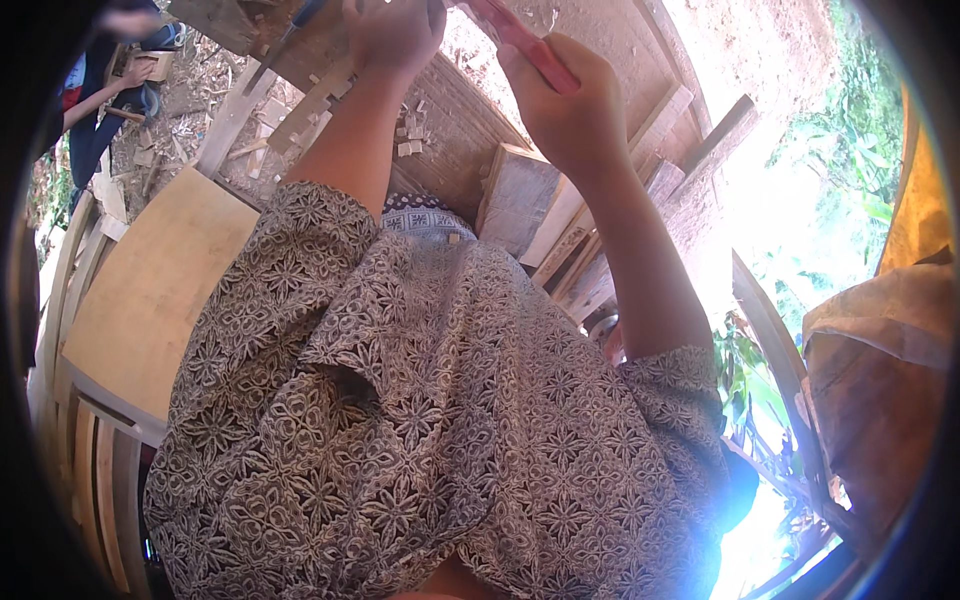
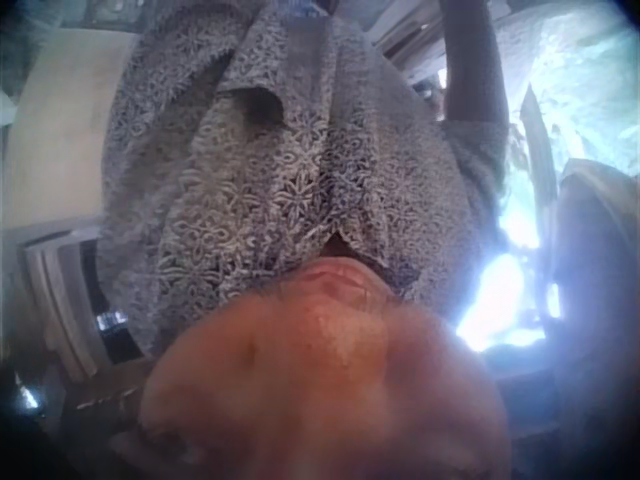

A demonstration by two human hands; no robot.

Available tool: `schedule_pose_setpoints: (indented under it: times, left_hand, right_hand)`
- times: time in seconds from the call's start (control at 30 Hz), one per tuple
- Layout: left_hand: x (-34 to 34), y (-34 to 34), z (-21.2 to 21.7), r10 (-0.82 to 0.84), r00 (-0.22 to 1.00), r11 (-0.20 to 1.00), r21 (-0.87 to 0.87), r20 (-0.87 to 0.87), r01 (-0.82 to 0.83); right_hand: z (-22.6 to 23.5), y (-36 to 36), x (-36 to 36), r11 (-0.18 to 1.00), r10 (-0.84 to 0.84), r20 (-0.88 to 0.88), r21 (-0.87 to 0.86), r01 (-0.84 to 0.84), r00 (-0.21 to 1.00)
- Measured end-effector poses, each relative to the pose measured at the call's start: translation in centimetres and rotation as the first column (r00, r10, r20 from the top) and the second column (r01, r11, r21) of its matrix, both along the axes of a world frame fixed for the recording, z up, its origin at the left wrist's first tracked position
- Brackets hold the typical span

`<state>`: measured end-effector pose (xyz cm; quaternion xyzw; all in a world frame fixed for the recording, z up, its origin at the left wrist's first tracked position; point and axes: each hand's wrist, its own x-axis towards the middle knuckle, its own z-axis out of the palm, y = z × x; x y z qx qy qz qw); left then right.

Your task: The person assembles wooden pieces on a workbench. They use a hammer to drive nails into the wood and a saw to cut pieces to size. The person also uses a clamp to hold the wood in place while working.

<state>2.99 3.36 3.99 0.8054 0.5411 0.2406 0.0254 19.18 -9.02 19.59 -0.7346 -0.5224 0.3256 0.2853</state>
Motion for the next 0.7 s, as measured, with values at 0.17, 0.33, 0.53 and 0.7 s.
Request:
schedule_pose_setpoints:
  times: [0.17, 0.33, 0.53, 0.7]
  left_hand:
    - [-1.3, -0.7, -0.7, 0.043, 0.999, 0.999, -0.013, 0.026, -0.043]
    - [-1.4, -0.8, -0.6, 0.05, 0.999, 0.998, -0.024, -0.008, -0.05]
    - [-1.1, -1.5, -0.6, 0.041, 0.997, 0.998, -0.052, -0.071, -0.045]
    - [-1.6, -0.3, -1.3, 0.05, 0.999, 0.999, -0.011, -0.021, -0.05]
  right_hand:
    - [4.5, -3.9, 0.8, 0.982, -0.099, -0.053, -0.165, 0.089, 0.994]
    - [7.6, -6.9, 2.2, 0.972, -0.101, -0.029, -0.215, 0.092, 0.995]
    - [0.8, -0.9, -1.0, 0.996, -0.043, -0.098, -0.077, 0.036, 0.994]
    - [2.4, -3.8, -0.1, 0.981, -0.119, -0.061, -0.16, 0.108, 0.991]
